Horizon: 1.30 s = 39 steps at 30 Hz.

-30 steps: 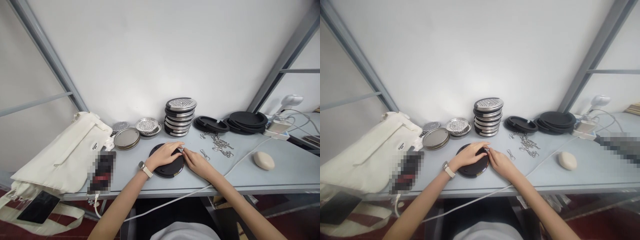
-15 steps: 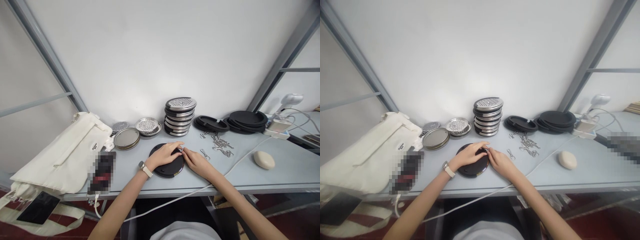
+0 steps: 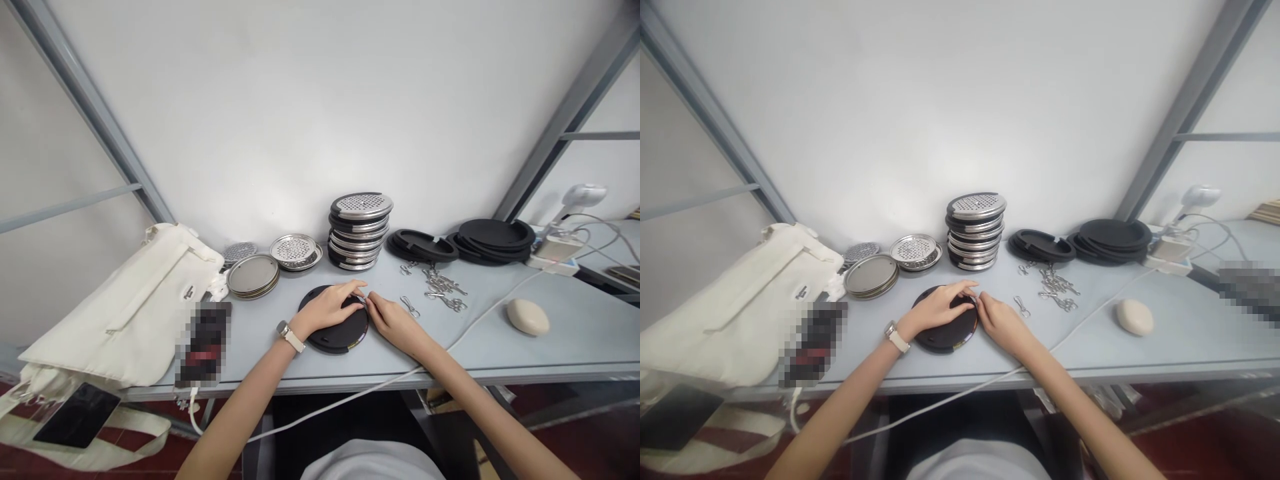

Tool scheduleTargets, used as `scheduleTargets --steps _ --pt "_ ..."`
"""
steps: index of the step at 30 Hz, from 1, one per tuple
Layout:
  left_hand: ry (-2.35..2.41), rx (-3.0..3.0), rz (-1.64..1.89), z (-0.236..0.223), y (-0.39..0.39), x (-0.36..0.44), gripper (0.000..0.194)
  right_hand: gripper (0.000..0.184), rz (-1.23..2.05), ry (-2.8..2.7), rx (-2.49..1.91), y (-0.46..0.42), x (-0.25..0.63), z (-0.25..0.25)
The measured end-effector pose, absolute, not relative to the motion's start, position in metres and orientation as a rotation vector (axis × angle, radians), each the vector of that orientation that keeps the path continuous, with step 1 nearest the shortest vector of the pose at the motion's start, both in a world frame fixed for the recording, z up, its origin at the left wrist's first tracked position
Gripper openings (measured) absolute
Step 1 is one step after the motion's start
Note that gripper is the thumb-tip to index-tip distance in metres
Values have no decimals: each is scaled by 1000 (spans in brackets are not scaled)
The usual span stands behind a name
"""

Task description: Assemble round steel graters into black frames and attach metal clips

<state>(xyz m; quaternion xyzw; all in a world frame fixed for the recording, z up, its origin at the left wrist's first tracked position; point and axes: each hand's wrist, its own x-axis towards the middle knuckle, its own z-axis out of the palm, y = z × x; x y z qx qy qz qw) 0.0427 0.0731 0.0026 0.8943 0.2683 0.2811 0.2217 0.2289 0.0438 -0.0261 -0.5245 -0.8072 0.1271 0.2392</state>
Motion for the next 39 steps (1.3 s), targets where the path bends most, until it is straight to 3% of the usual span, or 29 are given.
scheduleTargets --steps 14,25,35,39 --pt "846 2644 826 4 71 44 35 23 306 -2239 -1381 45 231 -28" --pt "799 2708 759 10 70 44 17 24 353 -2245 -1359 43 232 -27" --pt "766 2658 760 8 71 43 19 20 391 -2128 -1392 43 236 -22" --pt "760 2662 758 7 72 43 21 13 184 -1999 -1535 64 271 -10"
